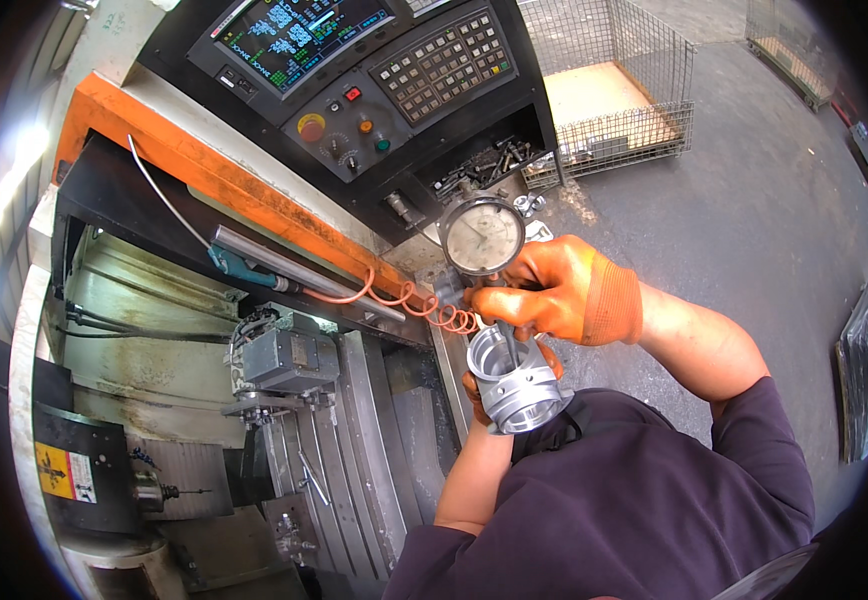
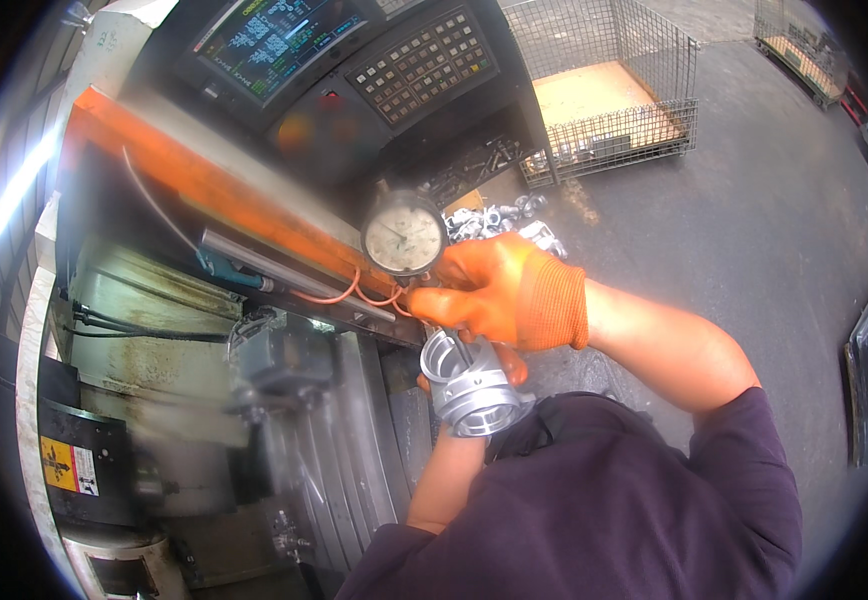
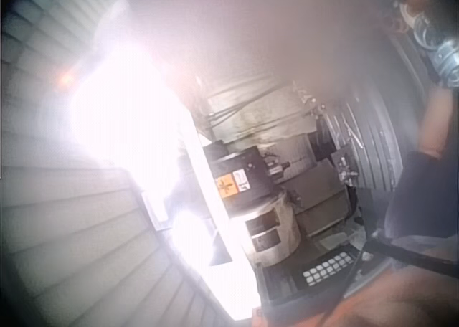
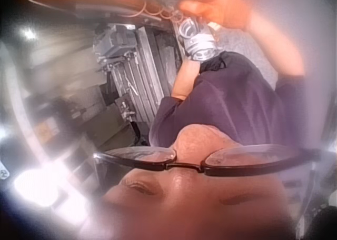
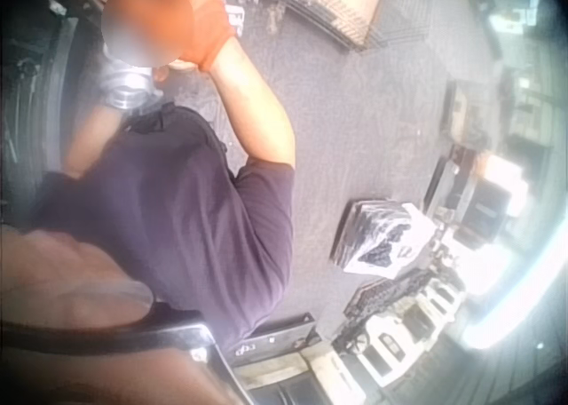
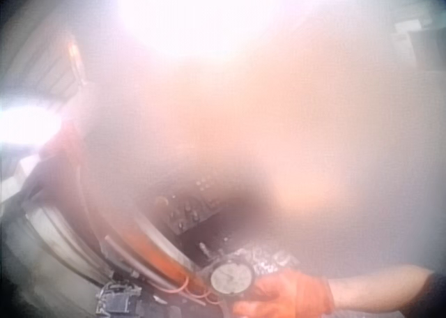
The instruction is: The person removes a cylindrical metal part from a CNC machine, measures its internal diameter with a dial bore gauge, and then cleans the part with a compressed air nozzle. The person then places the part back into the machine's chuck.
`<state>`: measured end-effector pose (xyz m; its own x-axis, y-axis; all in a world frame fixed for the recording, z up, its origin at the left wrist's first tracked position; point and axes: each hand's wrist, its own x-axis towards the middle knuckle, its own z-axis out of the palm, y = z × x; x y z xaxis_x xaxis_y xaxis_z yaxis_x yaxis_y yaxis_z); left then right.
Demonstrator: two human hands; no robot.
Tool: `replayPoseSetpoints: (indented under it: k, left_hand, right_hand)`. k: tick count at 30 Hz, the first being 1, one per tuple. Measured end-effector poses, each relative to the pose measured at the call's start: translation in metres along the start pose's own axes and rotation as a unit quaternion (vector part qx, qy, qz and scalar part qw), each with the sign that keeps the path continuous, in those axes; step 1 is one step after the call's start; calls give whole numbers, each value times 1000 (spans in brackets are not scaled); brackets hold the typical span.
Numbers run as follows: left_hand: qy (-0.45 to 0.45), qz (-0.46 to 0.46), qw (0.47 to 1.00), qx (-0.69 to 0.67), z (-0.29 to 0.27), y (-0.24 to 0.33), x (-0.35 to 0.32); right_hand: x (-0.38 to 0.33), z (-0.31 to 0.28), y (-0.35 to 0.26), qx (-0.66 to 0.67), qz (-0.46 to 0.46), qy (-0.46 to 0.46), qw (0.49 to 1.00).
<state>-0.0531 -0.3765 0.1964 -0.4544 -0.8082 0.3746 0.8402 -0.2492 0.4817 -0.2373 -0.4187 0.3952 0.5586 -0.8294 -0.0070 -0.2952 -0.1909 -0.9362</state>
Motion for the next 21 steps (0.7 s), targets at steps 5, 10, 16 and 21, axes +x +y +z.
replayPoseSetpoints:
  k: [5,10,16,21]
  left_hand:
    - [-2,-4,1000,-10,-2,-1,-2]
    - [26,-3,999,-32,-7,-4,-2]
    - [73,-31,997,-20,10,14,-5]
    - [83,-47,995,-16,16,24,-11]
  right_hand:
    - [0,1,-4,8,25,8,1000]
    - [-1,-2,-2,13,-34,25,999]
    - [1,1,-21,79,45,38,995]
    - [2,7,-11,148,25,7,989]
